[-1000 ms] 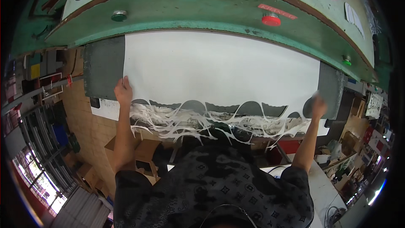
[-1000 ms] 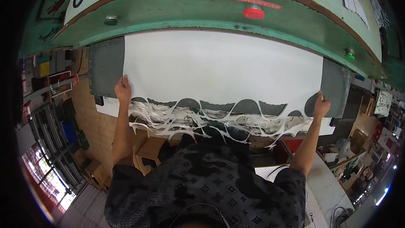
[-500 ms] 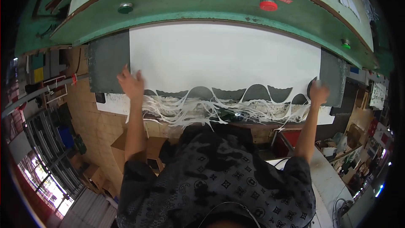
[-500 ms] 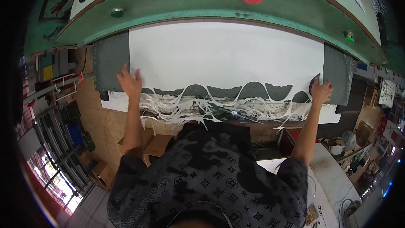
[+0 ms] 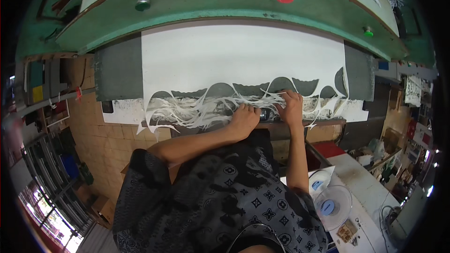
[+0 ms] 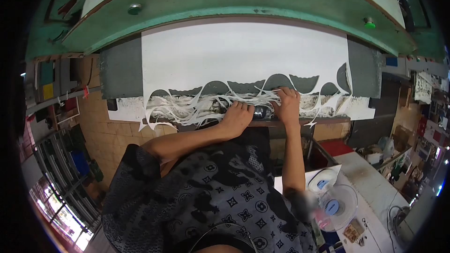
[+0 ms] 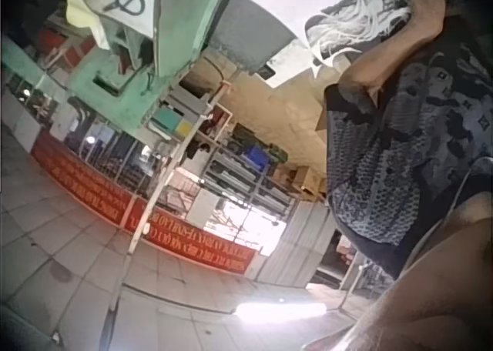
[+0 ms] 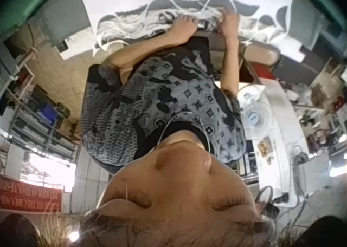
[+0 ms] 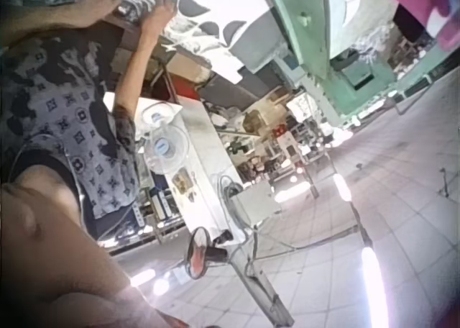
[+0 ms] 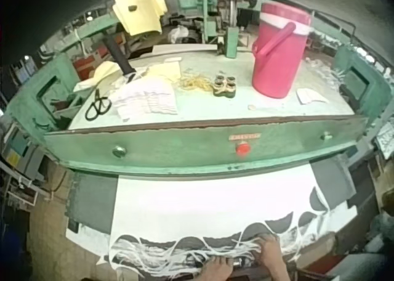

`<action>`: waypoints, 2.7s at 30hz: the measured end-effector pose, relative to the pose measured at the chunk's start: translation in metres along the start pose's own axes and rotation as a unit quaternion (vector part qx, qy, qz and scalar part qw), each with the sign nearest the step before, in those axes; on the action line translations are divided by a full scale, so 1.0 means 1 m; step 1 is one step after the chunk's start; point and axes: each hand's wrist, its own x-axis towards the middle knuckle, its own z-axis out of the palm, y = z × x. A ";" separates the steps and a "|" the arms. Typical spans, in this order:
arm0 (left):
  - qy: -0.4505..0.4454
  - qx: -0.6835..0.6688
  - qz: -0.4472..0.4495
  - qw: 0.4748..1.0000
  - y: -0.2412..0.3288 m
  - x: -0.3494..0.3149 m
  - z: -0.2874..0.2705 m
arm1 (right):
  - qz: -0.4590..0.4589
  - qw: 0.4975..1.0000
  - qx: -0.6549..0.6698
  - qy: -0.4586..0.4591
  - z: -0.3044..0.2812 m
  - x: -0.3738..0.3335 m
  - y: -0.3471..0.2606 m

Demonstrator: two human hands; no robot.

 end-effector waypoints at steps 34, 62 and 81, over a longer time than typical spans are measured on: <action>0.340 -0.071 -0.592 0.728 -0.243 -0.215 -0.031 | 0.051 0.998 -0.035 -0.005 -0.024 -0.059 0.016; 0.202 -0.469 -0.470 0.720 -0.233 -0.261 -0.027 | -0.133 0.986 0.095 -0.017 0.004 -0.026 -0.098; 0.311 -0.021 -0.407 0.858 -0.196 -0.235 -0.042 | -0.120 0.938 -0.107 -0.308 0.067 0.020 -0.207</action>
